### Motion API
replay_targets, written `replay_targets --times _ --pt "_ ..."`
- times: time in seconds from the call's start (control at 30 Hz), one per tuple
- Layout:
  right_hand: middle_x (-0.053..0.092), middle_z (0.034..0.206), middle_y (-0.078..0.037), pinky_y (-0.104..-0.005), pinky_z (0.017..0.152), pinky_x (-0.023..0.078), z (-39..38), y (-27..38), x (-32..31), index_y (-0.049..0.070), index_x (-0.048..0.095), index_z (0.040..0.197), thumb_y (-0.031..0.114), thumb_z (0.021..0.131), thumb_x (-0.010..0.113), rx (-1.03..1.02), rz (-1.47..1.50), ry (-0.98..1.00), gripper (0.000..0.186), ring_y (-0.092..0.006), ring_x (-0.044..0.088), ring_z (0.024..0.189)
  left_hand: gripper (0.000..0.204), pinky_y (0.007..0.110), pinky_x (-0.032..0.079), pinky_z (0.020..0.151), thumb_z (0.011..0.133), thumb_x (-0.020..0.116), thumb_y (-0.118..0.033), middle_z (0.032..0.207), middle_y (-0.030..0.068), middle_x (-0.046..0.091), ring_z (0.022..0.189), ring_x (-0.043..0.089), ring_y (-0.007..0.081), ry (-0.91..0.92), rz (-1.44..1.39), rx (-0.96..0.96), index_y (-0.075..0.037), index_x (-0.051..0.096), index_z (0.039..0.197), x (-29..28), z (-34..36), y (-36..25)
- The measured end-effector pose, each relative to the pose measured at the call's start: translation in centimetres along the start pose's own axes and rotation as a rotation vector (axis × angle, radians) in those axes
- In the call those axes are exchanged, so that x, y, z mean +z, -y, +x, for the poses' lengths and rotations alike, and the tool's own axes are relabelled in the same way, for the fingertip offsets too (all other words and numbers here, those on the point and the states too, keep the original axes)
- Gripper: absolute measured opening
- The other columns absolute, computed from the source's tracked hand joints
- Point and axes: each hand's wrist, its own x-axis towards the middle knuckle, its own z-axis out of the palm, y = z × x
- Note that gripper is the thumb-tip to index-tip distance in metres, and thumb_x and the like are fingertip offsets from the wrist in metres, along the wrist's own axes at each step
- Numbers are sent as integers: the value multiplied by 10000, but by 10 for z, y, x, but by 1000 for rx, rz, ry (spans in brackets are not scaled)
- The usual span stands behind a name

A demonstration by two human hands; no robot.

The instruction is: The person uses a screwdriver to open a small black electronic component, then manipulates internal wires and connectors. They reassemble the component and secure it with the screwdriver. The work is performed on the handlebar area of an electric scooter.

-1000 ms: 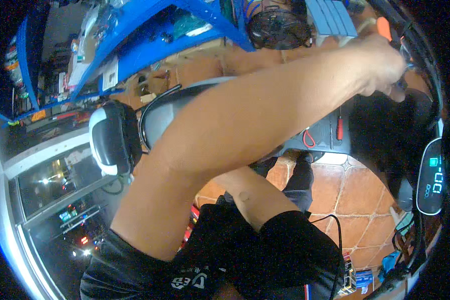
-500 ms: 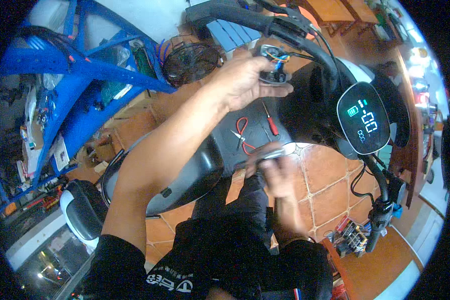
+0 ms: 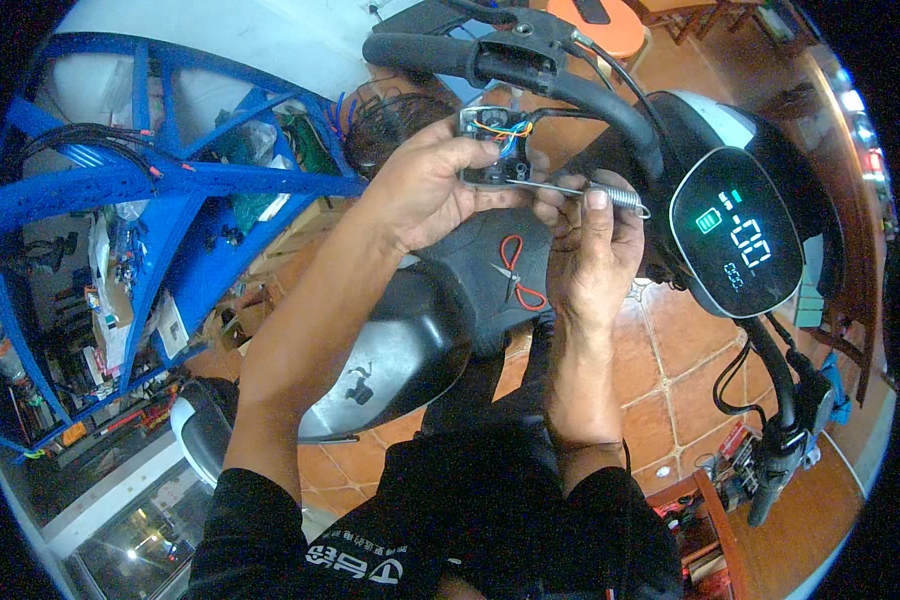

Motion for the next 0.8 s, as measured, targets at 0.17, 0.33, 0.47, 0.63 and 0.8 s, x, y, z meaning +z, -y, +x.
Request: replay_targets --times 0.17,0.33,0.47,0.63,0.8 --pt "642 960 -149 -327 704 585 1 0 3 -2 494 1128 118 938 552 23 -24 -9 232 -248 674 825 347 419 567 800 901 458 -22 1084 210 623 966 645 322 6 7 14 -34 483 1246 -2 -1 2" --pt "651 947 -143 -311 689 588 4 -4 0 12 512 1122 130 933 563 65 -10 -1 228 -237 681 813 320 478 548 840 905 483 -45 1110 229 614 999 633 352 24 18 14 -13 495 1223 -4 -1 3" --pt "663 924 -129 -291 663 591 7 -4 -2 22 530 1108 156 927 580 133 20 9 231 -215 685 795 306 481 556 839 911 497 -62 1120 241 611 1013 630 364 -6 52 38 6 504 1210 -7 1 7" --pt "669 909 -124 -282 657 591 9 -6 -2 19 542 1078 185 926 589 137 -2 9 230 -196 685 774 315 404 587 776 911 510 -65 1126 228 615 995 642 337 12 76 35 3 505 1218 -8 1 4" --pt "664 850 -108 -272 637 577 15 -8 -5 23 550 1055 199 934 578 164 -49 46 215 -173 671 730 286 418 547 816 903 513 -46 1082 107 636 993 626 237 -1 112 -17 -73 525 1188 -4 -2 -1"
